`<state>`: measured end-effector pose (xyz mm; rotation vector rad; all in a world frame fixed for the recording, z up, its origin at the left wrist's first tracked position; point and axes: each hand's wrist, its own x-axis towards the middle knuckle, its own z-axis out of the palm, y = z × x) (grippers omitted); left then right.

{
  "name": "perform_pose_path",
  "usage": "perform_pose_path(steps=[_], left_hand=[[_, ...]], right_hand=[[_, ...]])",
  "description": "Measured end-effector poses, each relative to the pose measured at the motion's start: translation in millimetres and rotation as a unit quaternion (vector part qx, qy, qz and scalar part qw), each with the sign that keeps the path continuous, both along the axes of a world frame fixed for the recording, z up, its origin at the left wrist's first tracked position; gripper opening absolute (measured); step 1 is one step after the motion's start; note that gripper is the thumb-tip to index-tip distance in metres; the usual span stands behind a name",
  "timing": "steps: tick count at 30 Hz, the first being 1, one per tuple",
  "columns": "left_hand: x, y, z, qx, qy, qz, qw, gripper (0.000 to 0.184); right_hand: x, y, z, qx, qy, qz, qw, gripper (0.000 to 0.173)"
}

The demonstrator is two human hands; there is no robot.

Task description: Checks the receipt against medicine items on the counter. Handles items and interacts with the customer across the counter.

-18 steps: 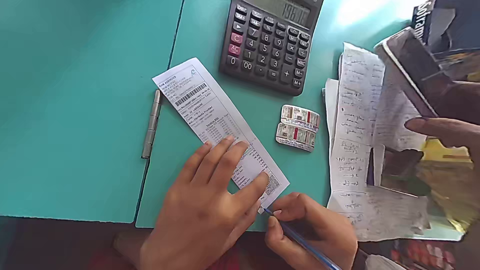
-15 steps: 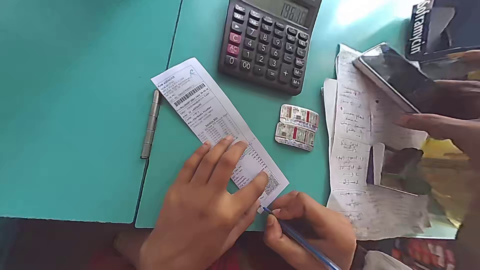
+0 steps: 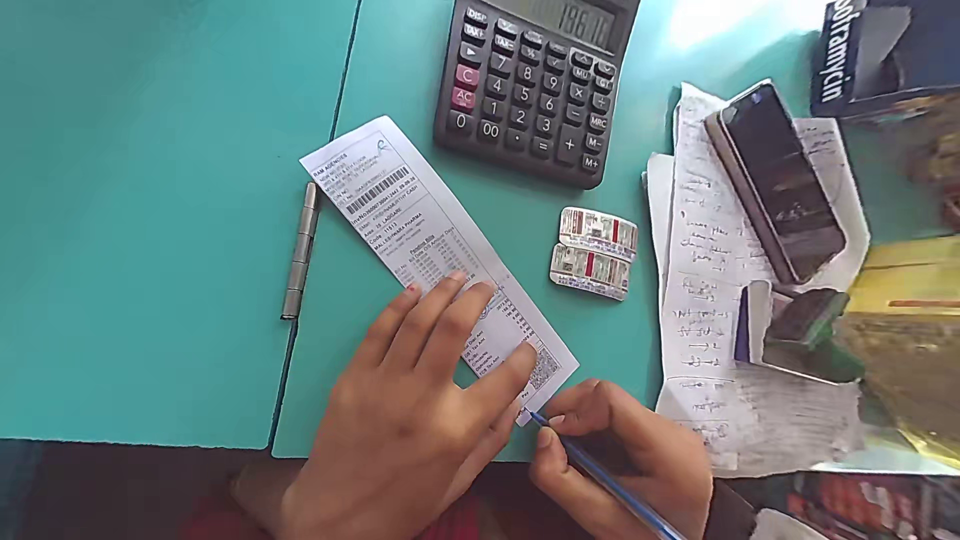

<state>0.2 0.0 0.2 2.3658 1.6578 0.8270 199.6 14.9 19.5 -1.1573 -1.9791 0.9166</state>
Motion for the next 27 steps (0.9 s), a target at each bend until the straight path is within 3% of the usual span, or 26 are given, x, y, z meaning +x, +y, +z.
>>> perform_pose_path(steps=[2,27], left_hand=[[-0.5,0.2,0.5,0.000,-0.001,0.000,1.000,0.033],[-0.2,-0.3,0.0,0.003,0.001,0.002,1.000,0.035]], right_hand=[[1.8,-1.2,-8.6,0.037,0.010,0.003,0.999,0.014],[3.1,4.7,-8.7,0.032,0.038,0.003,0.999,0.013]])
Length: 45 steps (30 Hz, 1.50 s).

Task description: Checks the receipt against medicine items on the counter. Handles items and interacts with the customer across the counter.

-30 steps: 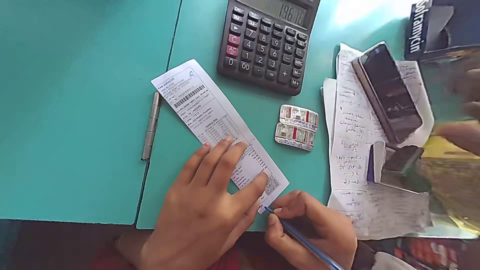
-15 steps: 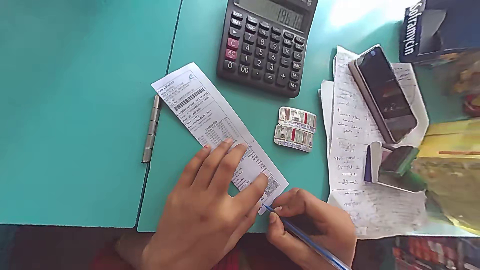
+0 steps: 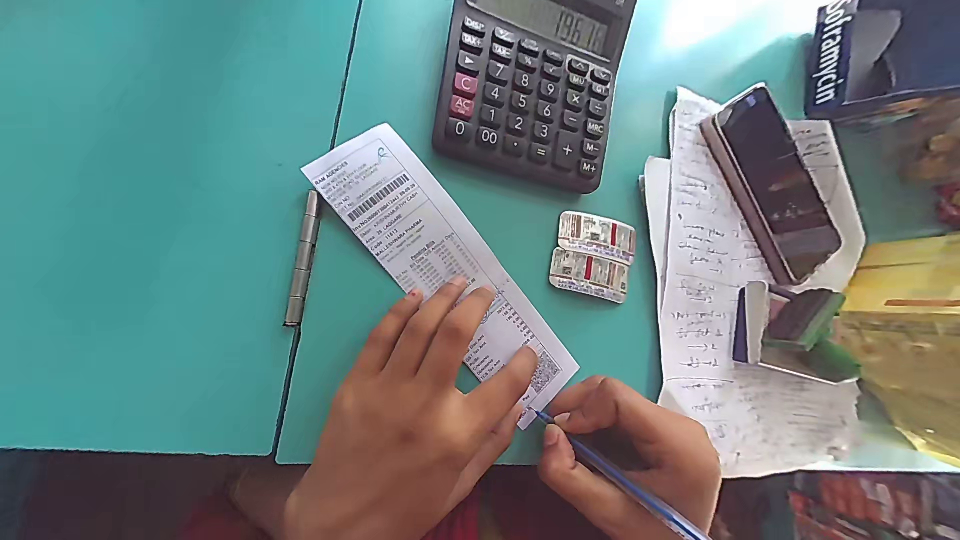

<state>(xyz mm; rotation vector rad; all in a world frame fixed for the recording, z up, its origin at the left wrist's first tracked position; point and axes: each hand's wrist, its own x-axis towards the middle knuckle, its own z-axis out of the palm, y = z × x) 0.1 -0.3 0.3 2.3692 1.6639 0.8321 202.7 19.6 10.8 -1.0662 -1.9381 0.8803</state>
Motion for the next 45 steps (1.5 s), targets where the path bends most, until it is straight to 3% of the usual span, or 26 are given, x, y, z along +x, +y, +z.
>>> perform_pose_path(steps=[45], left_hand=[[-0.2,0.5,0.1,0.002,0.001,-0.003,1.000,0.034]], right_hand=[[-1.5,-1.7,2.0,-0.017,-0.002,-0.036,0.999,0.012]])
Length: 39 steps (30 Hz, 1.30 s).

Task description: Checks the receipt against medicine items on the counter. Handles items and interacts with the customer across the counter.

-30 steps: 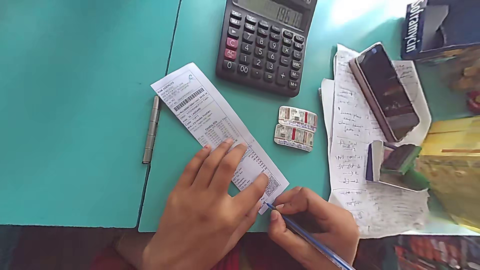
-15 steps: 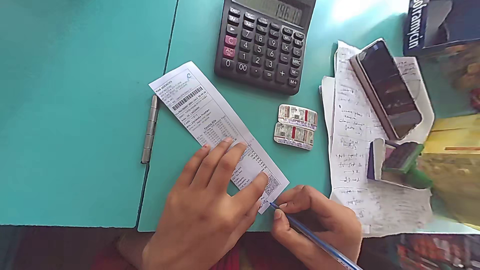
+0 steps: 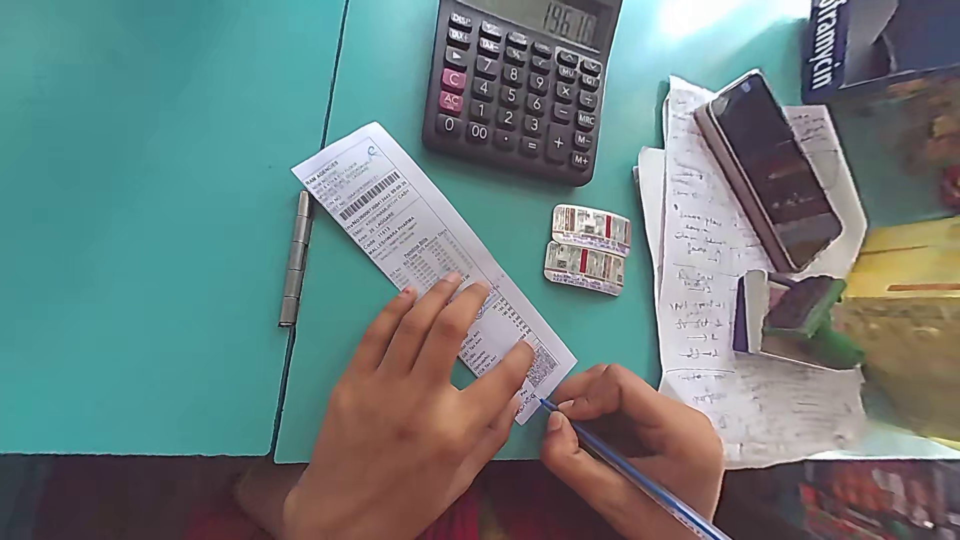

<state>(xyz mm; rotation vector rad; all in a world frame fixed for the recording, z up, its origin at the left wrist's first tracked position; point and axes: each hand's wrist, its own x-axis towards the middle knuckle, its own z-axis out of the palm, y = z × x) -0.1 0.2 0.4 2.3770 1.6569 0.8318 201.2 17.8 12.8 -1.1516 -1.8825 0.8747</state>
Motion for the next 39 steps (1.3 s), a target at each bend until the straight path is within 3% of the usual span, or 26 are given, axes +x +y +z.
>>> perform_pose_path(steps=[39], left_hand=[[0,-1,0,-0.003,-0.005,0.003,1.000,0.033]], right_hand=[[10,7,-1,-0.008,0.025,0.030,0.999,0.011]])
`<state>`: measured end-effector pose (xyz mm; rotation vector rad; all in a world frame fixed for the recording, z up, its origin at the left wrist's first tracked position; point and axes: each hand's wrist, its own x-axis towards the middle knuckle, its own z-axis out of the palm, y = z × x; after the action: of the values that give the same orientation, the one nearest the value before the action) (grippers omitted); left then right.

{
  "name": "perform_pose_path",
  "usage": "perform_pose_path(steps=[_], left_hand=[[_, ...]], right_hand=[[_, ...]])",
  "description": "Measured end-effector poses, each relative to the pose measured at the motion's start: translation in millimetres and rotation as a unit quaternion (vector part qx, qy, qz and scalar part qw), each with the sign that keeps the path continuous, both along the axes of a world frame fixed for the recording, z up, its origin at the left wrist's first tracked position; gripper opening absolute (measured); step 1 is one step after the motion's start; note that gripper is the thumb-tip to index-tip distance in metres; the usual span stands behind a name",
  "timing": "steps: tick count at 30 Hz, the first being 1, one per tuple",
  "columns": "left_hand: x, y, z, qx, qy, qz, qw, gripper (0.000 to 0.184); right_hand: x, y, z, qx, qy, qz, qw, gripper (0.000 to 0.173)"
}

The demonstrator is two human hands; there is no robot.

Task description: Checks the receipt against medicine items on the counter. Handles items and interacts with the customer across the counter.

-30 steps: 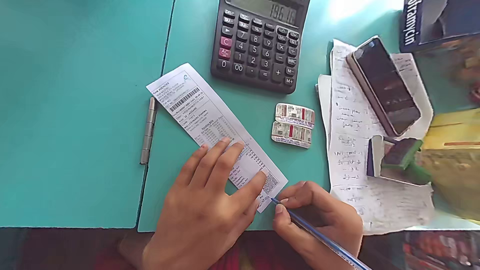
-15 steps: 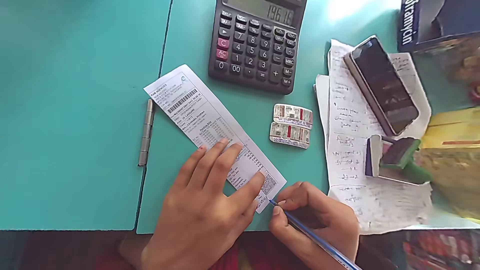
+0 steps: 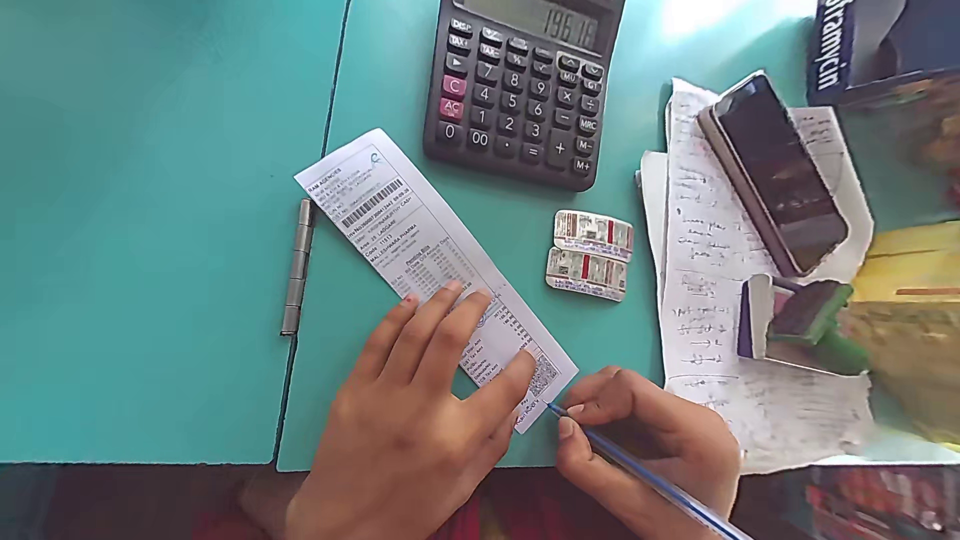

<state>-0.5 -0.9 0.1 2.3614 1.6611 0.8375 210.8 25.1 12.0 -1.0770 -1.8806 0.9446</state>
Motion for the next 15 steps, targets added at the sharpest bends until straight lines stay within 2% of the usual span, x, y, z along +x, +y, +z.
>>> perform_pose_path(steps=[15], left_hand=[[-0.3,-0.5,0.1,-0.006,0.002,-0.004,1.000,0.034]], right_hand=[[-0.5,-0.5,-0.4,0.004,-0.011,-0.003,1.000,0.011]])
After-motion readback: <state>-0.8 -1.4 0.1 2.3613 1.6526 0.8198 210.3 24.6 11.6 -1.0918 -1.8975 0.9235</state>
